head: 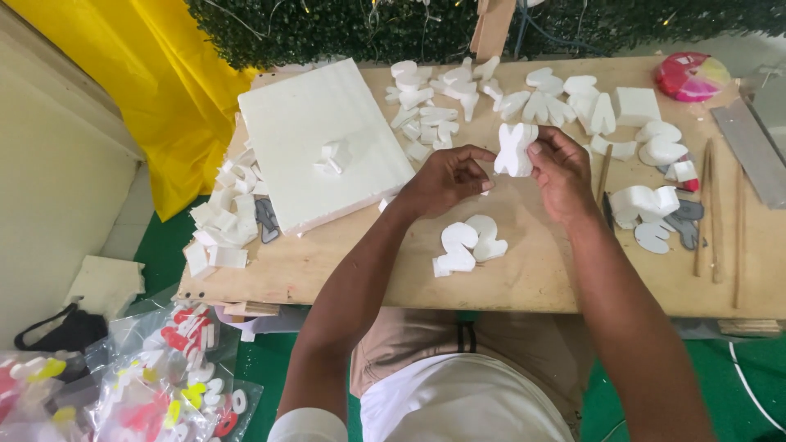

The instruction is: Assembling various pre-cut white foam shapes and letters on a wooden workbench.

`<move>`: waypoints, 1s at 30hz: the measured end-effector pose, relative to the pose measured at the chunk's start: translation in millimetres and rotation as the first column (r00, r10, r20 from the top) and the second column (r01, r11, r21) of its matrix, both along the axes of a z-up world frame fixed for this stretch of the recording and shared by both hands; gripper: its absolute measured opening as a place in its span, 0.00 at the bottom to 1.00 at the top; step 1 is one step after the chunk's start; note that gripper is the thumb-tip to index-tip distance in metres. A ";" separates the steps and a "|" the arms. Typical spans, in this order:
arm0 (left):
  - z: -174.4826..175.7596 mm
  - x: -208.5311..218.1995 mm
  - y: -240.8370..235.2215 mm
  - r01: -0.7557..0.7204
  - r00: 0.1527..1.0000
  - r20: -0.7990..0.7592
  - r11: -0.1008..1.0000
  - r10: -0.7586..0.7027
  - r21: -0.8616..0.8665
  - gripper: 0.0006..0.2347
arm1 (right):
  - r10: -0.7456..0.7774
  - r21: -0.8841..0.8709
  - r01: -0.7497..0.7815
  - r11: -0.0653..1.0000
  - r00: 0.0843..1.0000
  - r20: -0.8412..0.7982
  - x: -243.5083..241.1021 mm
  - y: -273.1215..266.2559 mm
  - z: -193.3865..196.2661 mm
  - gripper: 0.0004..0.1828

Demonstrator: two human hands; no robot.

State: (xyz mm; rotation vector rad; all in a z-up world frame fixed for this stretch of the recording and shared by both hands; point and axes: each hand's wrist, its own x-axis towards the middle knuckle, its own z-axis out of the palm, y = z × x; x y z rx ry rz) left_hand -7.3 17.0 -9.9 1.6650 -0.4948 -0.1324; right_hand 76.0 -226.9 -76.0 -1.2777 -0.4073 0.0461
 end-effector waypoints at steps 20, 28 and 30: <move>23.1 -9.7 7.2 -0.012 0.998 0.056 0.994 0.006 0.111 0.03 | -0.045 -0.055 0.046 0.997 0.999 0.005 -12.1 3.8 18.4 0.10; -2.2 5.4 -0.1 -0.241 0.930 0.281 0.970 0.238 -0.026 0.08 | -0.016 -0.159 0.024 0.987 0.999 0.052 -29.6 12.0 37.9 0.16; -11.7 8.3 -3.1 -0.229 0.927 0.295 0.973 0.230 -0.039 0.08 | -0.016 -0.184 0.023 0.983 0.999 0.038 -23.2 9.8 25.8 0.16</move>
